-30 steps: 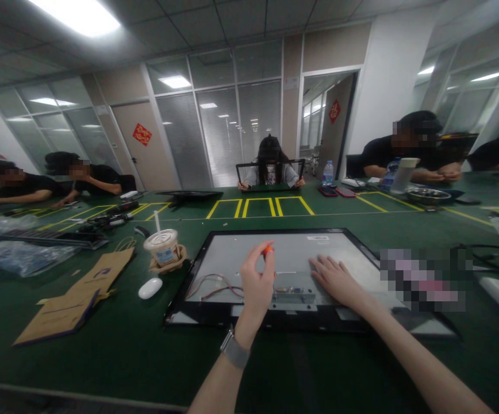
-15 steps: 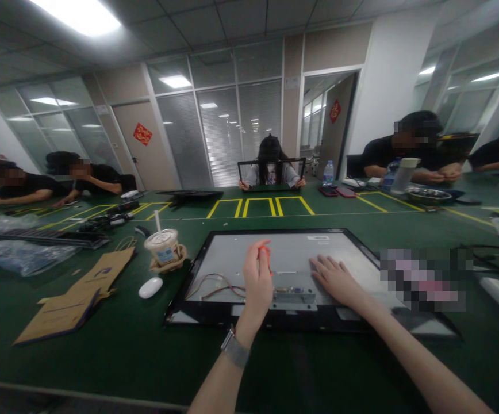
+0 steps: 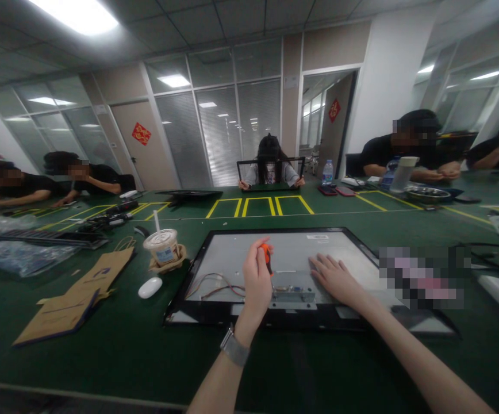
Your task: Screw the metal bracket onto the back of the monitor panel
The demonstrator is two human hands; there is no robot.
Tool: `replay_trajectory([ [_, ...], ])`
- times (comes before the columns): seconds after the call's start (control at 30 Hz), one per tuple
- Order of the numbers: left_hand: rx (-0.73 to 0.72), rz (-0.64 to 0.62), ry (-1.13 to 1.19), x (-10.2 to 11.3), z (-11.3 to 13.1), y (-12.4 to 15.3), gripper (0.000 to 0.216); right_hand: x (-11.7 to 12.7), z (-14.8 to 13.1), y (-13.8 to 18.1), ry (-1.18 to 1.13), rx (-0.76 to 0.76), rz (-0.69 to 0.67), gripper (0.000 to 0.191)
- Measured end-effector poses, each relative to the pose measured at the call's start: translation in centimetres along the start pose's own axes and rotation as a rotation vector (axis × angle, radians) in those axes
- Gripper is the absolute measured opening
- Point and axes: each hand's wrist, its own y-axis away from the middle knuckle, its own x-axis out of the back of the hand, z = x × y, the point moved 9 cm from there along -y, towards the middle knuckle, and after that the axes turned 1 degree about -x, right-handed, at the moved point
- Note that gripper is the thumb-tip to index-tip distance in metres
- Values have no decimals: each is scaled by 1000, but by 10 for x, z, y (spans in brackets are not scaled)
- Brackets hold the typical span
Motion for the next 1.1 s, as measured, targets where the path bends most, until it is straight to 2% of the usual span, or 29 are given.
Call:
replay_trajectory([
  [0.13,40,-41,59,-4,-5,1,36,2,0,1,-7,-6,-18,56],
  [0.37,-99,-26,-53,-1,9,-1,21,3,-1,1,-12,-12,-11,54],
  [0.47,-110,-13,-60,0,10,0,16,3,-1,2,-17,-15,-18,54],
  [0.7,-30,-125,40,-10,6,2,30,6,-3,3,8,-8,-37,55],
  [0.8,-45,-153,9,-13,5,2,26,6,-2,3,-4,-11,-29,55],
  [0.97,-92,-77,-58,-6,8,1,14,3,-1,2,-10,-5,-14,55],
  [1.1,-92,-53,-34,-3,11,1,21,3,-1,1,-10,-8,-1,54],
])
